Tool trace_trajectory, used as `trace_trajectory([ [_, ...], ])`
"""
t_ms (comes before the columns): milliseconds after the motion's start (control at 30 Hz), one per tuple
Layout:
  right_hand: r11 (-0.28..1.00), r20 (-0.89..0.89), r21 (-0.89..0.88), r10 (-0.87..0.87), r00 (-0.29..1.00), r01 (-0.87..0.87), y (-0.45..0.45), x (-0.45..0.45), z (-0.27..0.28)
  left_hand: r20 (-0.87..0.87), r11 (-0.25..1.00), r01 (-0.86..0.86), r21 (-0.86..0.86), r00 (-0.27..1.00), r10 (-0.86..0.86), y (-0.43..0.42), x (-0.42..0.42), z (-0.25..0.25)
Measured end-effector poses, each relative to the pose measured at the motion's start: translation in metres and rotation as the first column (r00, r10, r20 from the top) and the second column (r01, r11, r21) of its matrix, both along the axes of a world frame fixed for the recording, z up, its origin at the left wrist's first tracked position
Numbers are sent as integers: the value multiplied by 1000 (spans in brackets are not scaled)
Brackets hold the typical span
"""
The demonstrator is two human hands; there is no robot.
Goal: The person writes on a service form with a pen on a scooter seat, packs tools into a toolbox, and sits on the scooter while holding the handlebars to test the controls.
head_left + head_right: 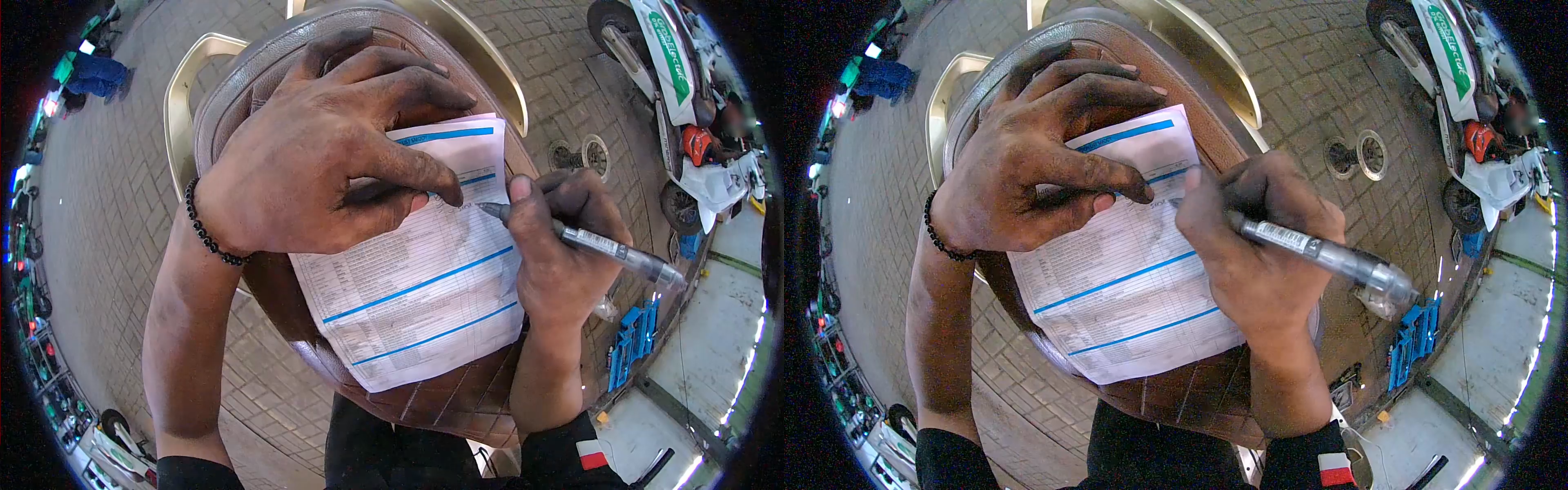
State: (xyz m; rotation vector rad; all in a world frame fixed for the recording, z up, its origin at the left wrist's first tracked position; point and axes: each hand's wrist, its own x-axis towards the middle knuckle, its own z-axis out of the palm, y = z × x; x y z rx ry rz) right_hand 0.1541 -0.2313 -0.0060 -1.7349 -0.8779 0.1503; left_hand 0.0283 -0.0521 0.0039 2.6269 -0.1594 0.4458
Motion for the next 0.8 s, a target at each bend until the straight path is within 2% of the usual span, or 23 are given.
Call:
trace_trajectory([
  [33, 1000, -42, 21, -14, 999, 15, 0, 0, -1, -6, 1000, -2, -6, 1000, 2, 0, 0, 0],
  [167, 998, -3, -4, 58, 998, -58, -2, 3, 0, 7, 1000, -1, -16, 1000, 1, 1, 0, -2],
  [233, 1000, -72, 15, -7, 997, 8, -1, 2, 0, 3, 1000, 10, 3, 1000, -10, 1, 0, -2],
  [367, 998, -39, 41, 38, 999, -37, -2, 3, -2, -2, 1000, 7, 30, 1000, -6, 1, 0, 0],
  [467, 1000, -96, -4, -28, 995, 28, -2, 2, -1, -25, 1000, -2, 25, 1000, 3, 0, -1, -1],
  [533, 996, 15, 56, 64, 998, -65, -3, 5, -4, -16, 1000, -3, 23, 1000, 4, 0, -1, -1],
  [567, 996, 15, 56, 66, 998, -67, -3, 3, -4, -13, 1000, -4, 22, 1000, 5, 0, -1, -1],
  [633, 995, -126, 94, -29, 992, 41, -3, -2, -4, 0, 1000, -6, 12, 1000, 6, 0, -1, -1],
  [667, 995, -127, 94, -27, 991, 39, -3, -3, -3, 3, 1000, -7, 9, 1000, 7, 0, -1, -1],
  [733, 987, -253, 152, -6, 967, 46, -5, -1, 3, 3, 999, 3, 44, 1000, -3, 0, -1, -2],
  [800, 993, -206, 105, -35, 978, 58, -7, 1, -1, 2, 999, 5, 40, 1000, -5, 1, -1, -1],
])
